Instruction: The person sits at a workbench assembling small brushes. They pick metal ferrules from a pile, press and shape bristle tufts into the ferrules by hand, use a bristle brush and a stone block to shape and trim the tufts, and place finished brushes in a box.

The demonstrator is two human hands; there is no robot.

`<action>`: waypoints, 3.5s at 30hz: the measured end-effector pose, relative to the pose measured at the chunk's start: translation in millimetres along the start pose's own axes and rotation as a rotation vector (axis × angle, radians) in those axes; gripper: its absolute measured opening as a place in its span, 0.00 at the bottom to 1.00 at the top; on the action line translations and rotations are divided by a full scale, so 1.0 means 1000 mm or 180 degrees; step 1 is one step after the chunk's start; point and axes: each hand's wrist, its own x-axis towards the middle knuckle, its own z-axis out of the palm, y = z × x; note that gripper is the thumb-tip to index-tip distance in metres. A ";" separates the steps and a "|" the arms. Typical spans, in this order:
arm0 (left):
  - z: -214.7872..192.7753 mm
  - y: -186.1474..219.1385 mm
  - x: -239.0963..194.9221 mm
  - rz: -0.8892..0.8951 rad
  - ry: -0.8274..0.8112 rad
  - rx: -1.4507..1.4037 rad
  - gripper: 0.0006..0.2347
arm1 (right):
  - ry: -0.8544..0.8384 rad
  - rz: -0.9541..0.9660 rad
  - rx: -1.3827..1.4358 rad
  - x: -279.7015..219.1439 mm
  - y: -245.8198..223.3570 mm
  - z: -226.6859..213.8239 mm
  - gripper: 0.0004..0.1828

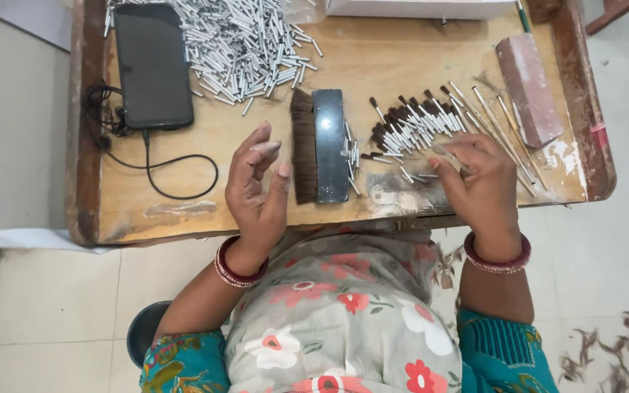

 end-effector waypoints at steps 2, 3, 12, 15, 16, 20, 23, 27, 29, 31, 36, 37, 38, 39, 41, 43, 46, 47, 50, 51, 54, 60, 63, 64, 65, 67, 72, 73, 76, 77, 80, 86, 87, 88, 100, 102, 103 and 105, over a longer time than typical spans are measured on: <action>-0.001 -0.001 -0.002 -0.0147 -0.0066 -0.0040 0.11 | -0.0240 0.0352 -0.0020 -0.002 -0.008 -0.003 0.11; -0.002 -0.001 -0.002 -0.0257 -0.0104 -0.0084 0.11 | -0.0476 0.0654 -0.0037 -0.002 -0.012 -0.004 0.12; -0.012 0.008 0.005 -0.0507 -0.0430 0.0046 0.08 | -0.0481 0.0594 0.0201 -0.008 0.001 0.011 0.07; -0.017 0.035 0.039 -0.0318 -0.0715 0.0599 0.08 | -0.0581 0.0998 0.0177 -0.004 0.014 -0.005 0.08; -0.012 0.045 0.053 -0.0326 -0.0718 0.0614 0.08 | -0.0588 0.1004 0.0191 0.000 0.022 -0.011 0.08; 0.024 0.059 0.096 -0.0019 -0.1545 0.1476 0.12 | -0.0520 0.0942 -0.0405 0.017 0.043 -0.029 0.10; 0.065 0.043 0.109 0.0137 -0.2255 0.1848 0.19 | -0.0436 0.0828 -0.0527 0.034 0.060 -0.028 0.11; 0.110 0.011 0.126 0.0265 -0.3157 0.2352 0.32 | -0.0949 0.0814 -0.0698 0.058 0.076 -0.020 0.11; 0.121 -0.002 0.135 0.0231 -0.3388 0.2507 0.32 | -0.1011 0.0804 -0.0773 0.059 0.089 -0.015 0.11; 0.127 -0.014 0.138 0.0148 -0.3632 0.2669 0.31 | -0.1111 0.0806 -0.0825 0.061 0.091 -0.013 0.11; 0.138 -0.043 0.138 0.0196 -0.3823 0.2453 0.27 | -0.1104 0.0568 -0.0652 0.073 0.095 -0.008 0.14; 0.141 -0.048 0.136 0.0194 -0.3822 0.2456 0.27 | -0.1105 0.0566 -0.0650 0.076 0.089 -0.007 0.14; 0.145 -0.052 0.135 0.0253 -0.3814 0.2376 0.27 | -0.1127 0.0604 -0.0608 0.080 0.082 -0.006 0.15; 0.149 -0.057 0.133 0.0311 -0.3805 0.2296 0.27 | -0.1150 0.0642 -0.0567 0.084 0.074 -0.005 0.17; 0.159 -0.071 0.126 0.0396 -0.3838 0.2289 0.25 | -0.1182 0.0673 -0.0548 0.093 0.066 -0.001 0.17; 0.167 -0.076 0.123 0.0500 -0.3884 0.2263 0.23 | -0.1201 0.0722 -0.0543 0.098 0.064 0.000 0.18; 0.170 -0.064 0.132 0.0605 -0.3901 0.2222 0.22 | -0.1077 0.0566 -0.0373 0.105 0.075 -0.008 0.15; 0.169 -0.057 0.139 0.0621 -0.3827 0.2066 0.23 | -0.0890 0.0765 -0.0455 0.107 0.079 -0.015 0.11; 0.159 -0.053 0.155 0.0531 -0.3508 0.1696 0.21 | -0.0700 0.0857 -0.0566 0.106 0.101 -0.022 0.08; 0.155 -0.054 0.160 0.0423 -0.3248 0.1509 0.20 | -0.0698 0.0726 -0.0578 0.105 0.110 -0.023 0.09; 0.155 -0.089 0.162 -0.0159 -0.2648 0.1366 0.15 | -0.1060 0.0921 -0.0673 0.108 0.114 -0.009 0.09; 0.153 -0.108 0.147 -0.1046 -0.2258 0.0893 0.10 | -0.0980 0.0889 -0.1011 0.117 0.096 -0.005 0.08; 0.150 -0.096 0.149 -0.0669 -0.2454 0.1086 0.09 | -0.0991 0.0871 -0.0998 0.111 0.091 -0.003 0.07; 0.150 -0.096 0.147 -0.0688 -0.2451 0.1091 0.09 | -0.1009 0.0872 -0.0989 0.111 0.089 -0.003 0.07; 0.150 -0.095 0.146 -0.0623 -0.2567 0.1177 0.10 | -0.0988 0.0900 -0.0961 0.110 0.088 -0.004 0.08; 0.151 -0.093 0.141 -0.0560 -0.2692 0.1266 0.10 | -0.0966 0.0936 -0.0928 0.109 0.088 -0.003 0.09; 0.156 -0.083 0.137 -0.0798 -0.3100 0.1333 0.11 | -0.1148 0.0935 -0.1004 0.111 0.086 -0.004 0.10; 0.155 -0.085 0.136 -0.0805 -0.3095 0.1334 0.11 | -0.1155 0.0931 -0.1002 0.110 0.088 -0.005 0.10; 0.153 -0.094 0.135 -0.0883 -0.2972 0.1174 0.11 | -0.1127 0.0849 -0.1055 0.108 0.088 -0.009 0.09; 0.153 -0.099 0.134 -0.0894 -0.2781 0.0998 0.11 | -0.1067 0.0883 -0.0971 0.107 0.083 -0.012 0.10; 0.158 -0.112 0.129 -0.1101 -0.2435 0.0500 0.11 | -0.1166 0.0796 -0.0700 0.103 0.064 -0.020 0.10; 0.184 -0.107 0.120 -0.1691 -0.2174 -0.0193 0.16 | -0.1442 0.1259 -0.1164 0.078 0.059 -0.030 0.13; 0.187 -0.105 0.118 -0.1647 -0.2155 -0.0091 0.18 | -0.1482 0.1366 -0.1263 0.069 0.068 -0.029 0.12; 0.192 -0.108 0.116 -0.1627 -0.2163 -0.0100 0.18 | -0.1462 0.1366 -0.1275 0.069 0.077 -0.029 0.12; 0.201 -0.100 0.121 -0.1106 -0.1831 -0.0143 0.21 | 0.0255 0.1645 0.4077 0.026 0.061 -0.009 0.16; 0.203 -0.100 0.116 -0.1183 -0.1792 -0.0127 0.21 | 0.0671 0.1785 0.3954 0.020 0.068 0.025 0.27; 0.204 -0.102 0.110 -0.1170 -0.1811 -0.0122 0.21 | 0.0693 0.1776 0.3961 0.022 0.068 0.037 0.27; 0.209 -0.105 0.097 -0.0989 -0.1913 -0.0043 0.22 | 0.0928 0.1327 0.3926 0.023 0.068 0.059 0.27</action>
